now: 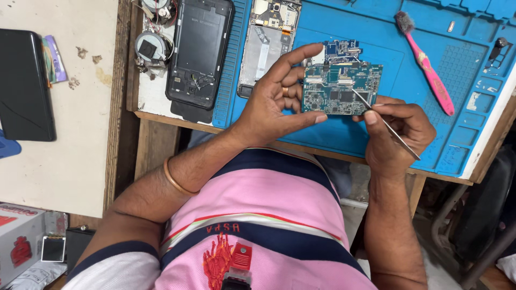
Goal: The person holds a small circuit board and uses a metal tool to probe and manipulate components on its surface. They rotate the board to access different areas while working at a cluttered electronics repair bench.
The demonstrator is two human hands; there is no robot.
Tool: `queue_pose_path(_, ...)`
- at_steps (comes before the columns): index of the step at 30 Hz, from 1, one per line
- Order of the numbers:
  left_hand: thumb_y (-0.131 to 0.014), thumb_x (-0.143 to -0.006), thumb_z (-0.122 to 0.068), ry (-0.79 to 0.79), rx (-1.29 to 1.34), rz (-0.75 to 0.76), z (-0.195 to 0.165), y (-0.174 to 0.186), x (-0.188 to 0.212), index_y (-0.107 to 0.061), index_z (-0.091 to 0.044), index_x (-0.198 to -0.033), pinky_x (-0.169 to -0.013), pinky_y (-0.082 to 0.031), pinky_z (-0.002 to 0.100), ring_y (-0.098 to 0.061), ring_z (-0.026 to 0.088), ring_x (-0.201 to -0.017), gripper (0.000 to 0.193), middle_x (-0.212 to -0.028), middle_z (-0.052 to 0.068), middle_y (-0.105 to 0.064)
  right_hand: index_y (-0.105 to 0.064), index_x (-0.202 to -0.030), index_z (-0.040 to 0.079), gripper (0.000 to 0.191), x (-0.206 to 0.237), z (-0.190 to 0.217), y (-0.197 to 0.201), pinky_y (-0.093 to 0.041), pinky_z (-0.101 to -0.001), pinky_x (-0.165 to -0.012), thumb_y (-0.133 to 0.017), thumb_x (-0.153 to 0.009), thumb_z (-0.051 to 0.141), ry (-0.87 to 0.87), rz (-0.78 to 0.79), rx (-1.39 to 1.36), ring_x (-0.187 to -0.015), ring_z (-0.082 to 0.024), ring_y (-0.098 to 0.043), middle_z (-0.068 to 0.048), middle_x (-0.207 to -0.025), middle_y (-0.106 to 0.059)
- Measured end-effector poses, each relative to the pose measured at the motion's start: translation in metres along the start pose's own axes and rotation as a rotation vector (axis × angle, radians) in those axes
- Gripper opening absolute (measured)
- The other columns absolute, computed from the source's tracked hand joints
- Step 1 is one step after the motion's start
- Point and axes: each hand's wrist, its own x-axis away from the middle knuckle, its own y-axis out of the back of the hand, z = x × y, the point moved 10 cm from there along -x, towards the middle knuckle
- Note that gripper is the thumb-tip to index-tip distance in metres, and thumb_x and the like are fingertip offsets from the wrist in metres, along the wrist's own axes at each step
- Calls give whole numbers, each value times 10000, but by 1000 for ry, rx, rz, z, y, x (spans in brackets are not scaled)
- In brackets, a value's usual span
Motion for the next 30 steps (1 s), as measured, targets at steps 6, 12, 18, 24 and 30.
queue_pose_path(6,-862,-925,44,-21,-54,-1,0,-1,-4,-286,-106,-1652,-802,-588,163,-559,-19,-869,939,-1547,114,-502,-623,-1078,-27,151,0,2,1,-640,-334,-815,-773,-1062,-20,12,-14,1,-894,-224,-732,-213,-1065,-723)
queue_pose_path(12,-844,-897,65,-7,-108,4,2,0,-4,-331,-69,-1624,-749,-577,158,-511,-6,-850,899,-1583,125,-482,-624,-1122,-12,164,0,4,2,-645,-315,-774,-773,-1053,0,47,-22,72,-875,-207,-738,-206,-1044,-722)
queue_pose_path(18,-827,-927,63,-11,-74,-1,2,-1,-2,-391,-63,-1582,-771,-572,166,-664,23,-957,797,-1347,113,-607,-618,-1132,-17,169,3,6,1,-659,-317,-795,-767,-1061,19,67,-16,135,-885,-199,-734,-212,-1061,-713)
queue_pose_path(24,-844,-940,13,-65,-170,-14,-3,0,-1,-393,-81,-1536,-752,-586,168,-679,17,-938,754,-1358,109,-675,-612,-1144,-11,184,2,7,-2,-658,-314,-793,-766,-1057,38,85,5,111,-886,-205,-745,-218,-1064,-720)
queue_pose_path(30,-832,-949,2,-50,-137,-13,-4,-1,-2,-369,-74,-1556,-752,-598,167,-702,26,-997,768,-1436,153,-645,-612,-1141,-11,178,1,7,-1,-663,-326,-785,-761,-1054,33,86,-2,123,-895,-210,-745,-218,-1078,-716)
